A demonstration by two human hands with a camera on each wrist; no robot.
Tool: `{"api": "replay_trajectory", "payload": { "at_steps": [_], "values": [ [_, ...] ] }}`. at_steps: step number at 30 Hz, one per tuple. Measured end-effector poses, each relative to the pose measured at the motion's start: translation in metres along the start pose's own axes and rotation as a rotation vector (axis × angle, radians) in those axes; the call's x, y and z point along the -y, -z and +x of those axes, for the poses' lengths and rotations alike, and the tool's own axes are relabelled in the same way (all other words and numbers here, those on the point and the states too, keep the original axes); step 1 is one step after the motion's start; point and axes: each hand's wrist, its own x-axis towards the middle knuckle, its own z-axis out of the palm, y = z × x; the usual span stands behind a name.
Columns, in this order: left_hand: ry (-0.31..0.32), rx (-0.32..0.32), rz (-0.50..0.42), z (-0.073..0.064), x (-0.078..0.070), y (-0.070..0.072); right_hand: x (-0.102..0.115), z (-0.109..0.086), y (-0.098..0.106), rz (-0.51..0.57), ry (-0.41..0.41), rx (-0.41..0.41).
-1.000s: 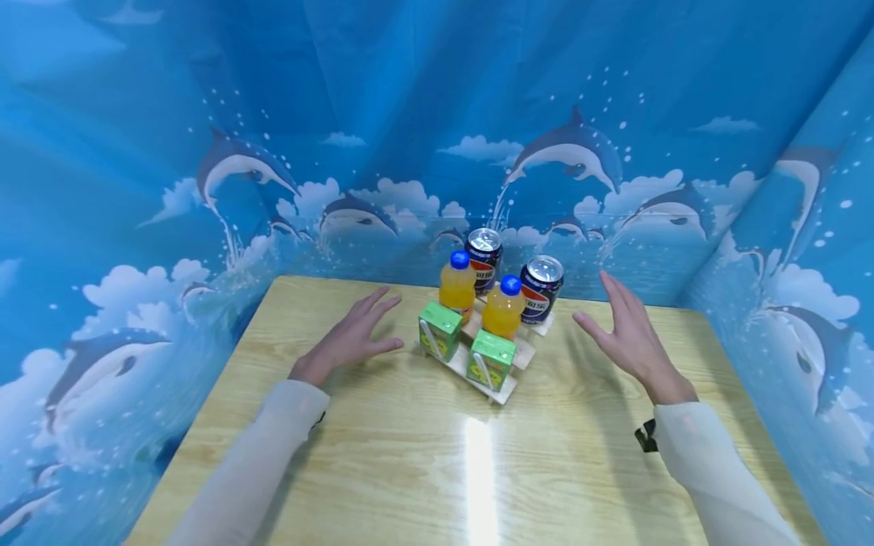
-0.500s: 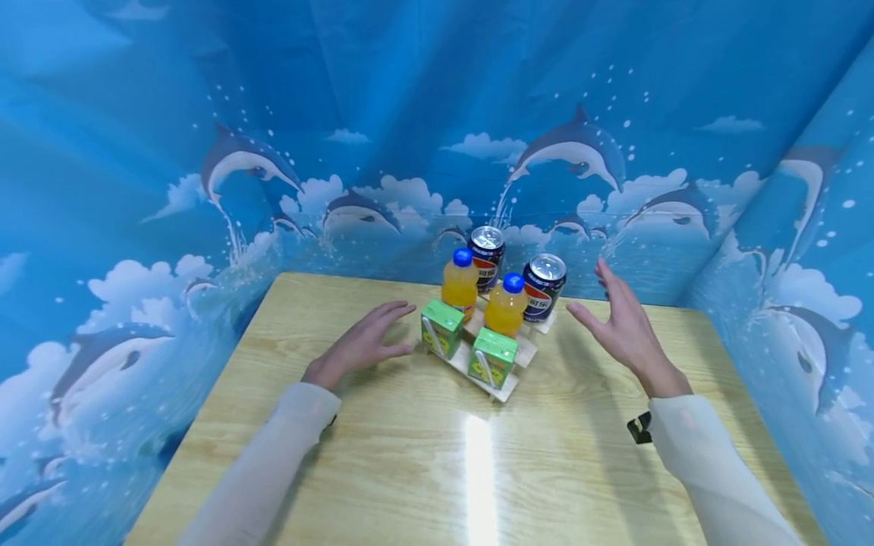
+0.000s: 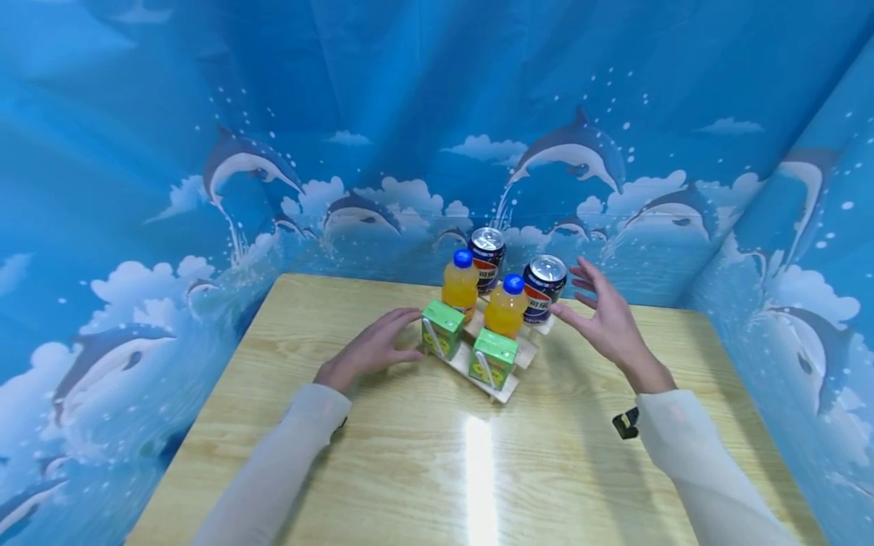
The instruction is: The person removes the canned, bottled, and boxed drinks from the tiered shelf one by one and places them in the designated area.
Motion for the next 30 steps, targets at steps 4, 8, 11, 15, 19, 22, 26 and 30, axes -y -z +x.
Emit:
{"api": "replay_trajectory", "payload": {
  "at_steps": [4,8,11,15,19,22,26,30],
  "values": [
    [-0.007,0.0,-0.004,0.002,0.001,-0.004,0.002,0.002,-0.003,0.034,-0.002,0.013],
    [-0.02,-0.01,-0.018,0.005,0.001,-0.008,0.004,0.004,-0.006,0.058,-0.017,0.026],
    [-0.033,-0.019,-0.029,0.005,0.001,-0.011,0.008,0.005,-0.008,0.071,-0.03,0.033],
    [-0.029,-0.019,-0.037,0.004,0.0,-0.015,0.013,0.007,-0.01,0.076,-0.031,0.04],
    [-0.029,-0.017,-0.036,0.003,0.0,-0.017,0.015,0.008,-0.011,0.09,-0.031,0.051],
    [-0.034,-0.021,-0.033,0.003,-0.001,-0.018,0.014,0.009,-0.013,0.106,-0.033,0.06],
    [-0.036,-0.03,-0.015,0.003,-0.002,-0.019,0.013,0.009,-0.015,0.114,-0.041,0.064],
    [-0.036,-0.036,0.001,0.004,-0.001,-0.021,0.013,0.01,-0.016,0.111,-0.063,0.064]
  ]
}}
